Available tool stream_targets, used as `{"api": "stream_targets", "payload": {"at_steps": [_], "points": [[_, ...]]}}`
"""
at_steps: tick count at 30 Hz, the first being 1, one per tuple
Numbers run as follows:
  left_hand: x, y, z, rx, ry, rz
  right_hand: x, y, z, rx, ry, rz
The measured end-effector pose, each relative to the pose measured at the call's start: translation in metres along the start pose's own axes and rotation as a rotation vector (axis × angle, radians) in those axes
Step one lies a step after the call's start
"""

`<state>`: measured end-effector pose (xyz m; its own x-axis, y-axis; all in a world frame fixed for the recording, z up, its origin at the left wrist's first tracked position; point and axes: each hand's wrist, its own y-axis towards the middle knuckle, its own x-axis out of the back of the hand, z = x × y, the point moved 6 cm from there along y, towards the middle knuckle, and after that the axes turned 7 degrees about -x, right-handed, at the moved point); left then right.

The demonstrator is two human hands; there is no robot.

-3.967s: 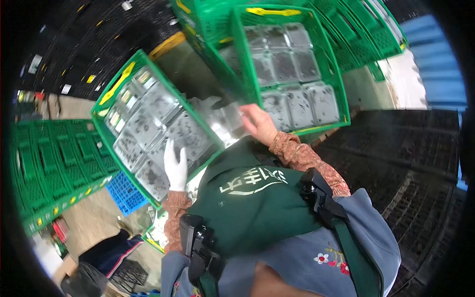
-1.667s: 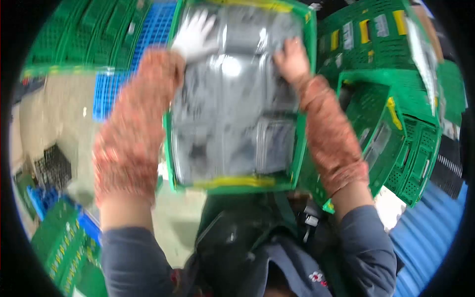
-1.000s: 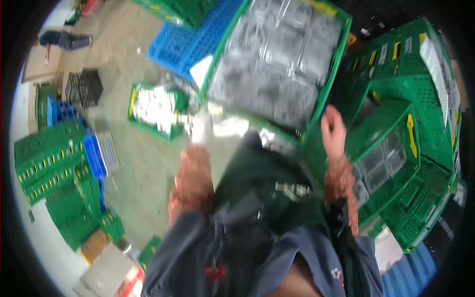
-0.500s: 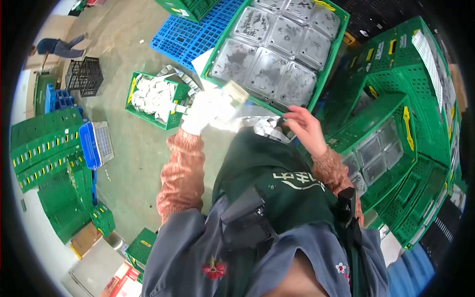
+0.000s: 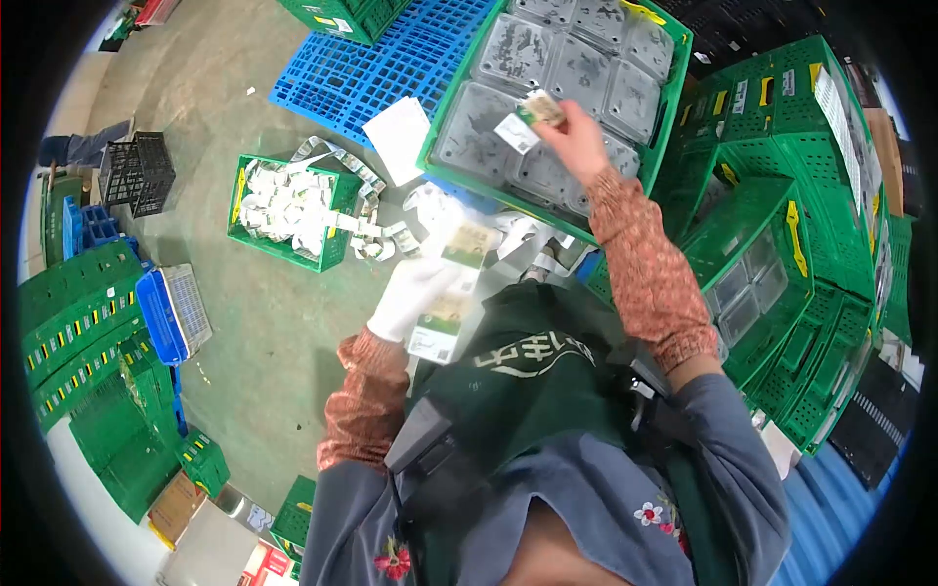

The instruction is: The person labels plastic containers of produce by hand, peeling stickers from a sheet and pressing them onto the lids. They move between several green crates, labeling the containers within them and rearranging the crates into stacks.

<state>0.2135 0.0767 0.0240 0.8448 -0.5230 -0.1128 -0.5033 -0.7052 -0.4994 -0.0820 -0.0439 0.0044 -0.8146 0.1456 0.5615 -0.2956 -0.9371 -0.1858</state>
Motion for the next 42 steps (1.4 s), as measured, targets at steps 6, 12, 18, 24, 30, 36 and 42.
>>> {"api": "stream_targets", "payload": {"at_steps": [6,12,18,24,30,36,42], "points": [[0.038,-0.001,0.008,-0.003,0.077,0.016,-0.107,0.028,-0.001,0.182,-0.591,0.135],[0.052,0.017,0.006,-0.083,0.125,0.039,-0.078,-0.041,0.045,0.083,-0.046,0.273],[0.027,0.045,-0.030,-0.234,-0.017,-0.073,-0.061,-0.125,0.095,0.127,0.063,0.271],[0.017,0.065,-0.025,-0.240,0.220,-0.158,-0.034,-0.120,0.080,0.198,-0.034,0.068],[-0.019,0.062,-0.042,-0.038,0.419,0.053,0.050,-0.015,-0.030,0.141,-0.348,-0.246],[-0.027,0.061,-0.019,-0.155,0.403,0.078,-0.021,0.003,-0.086,0.099,-0.775,0.161],[-0.039,0.066,-0.021,-0.161,0.290,-0.007,0.018,-0.080,-0.013,-0.221,0.334,0.528]]}}
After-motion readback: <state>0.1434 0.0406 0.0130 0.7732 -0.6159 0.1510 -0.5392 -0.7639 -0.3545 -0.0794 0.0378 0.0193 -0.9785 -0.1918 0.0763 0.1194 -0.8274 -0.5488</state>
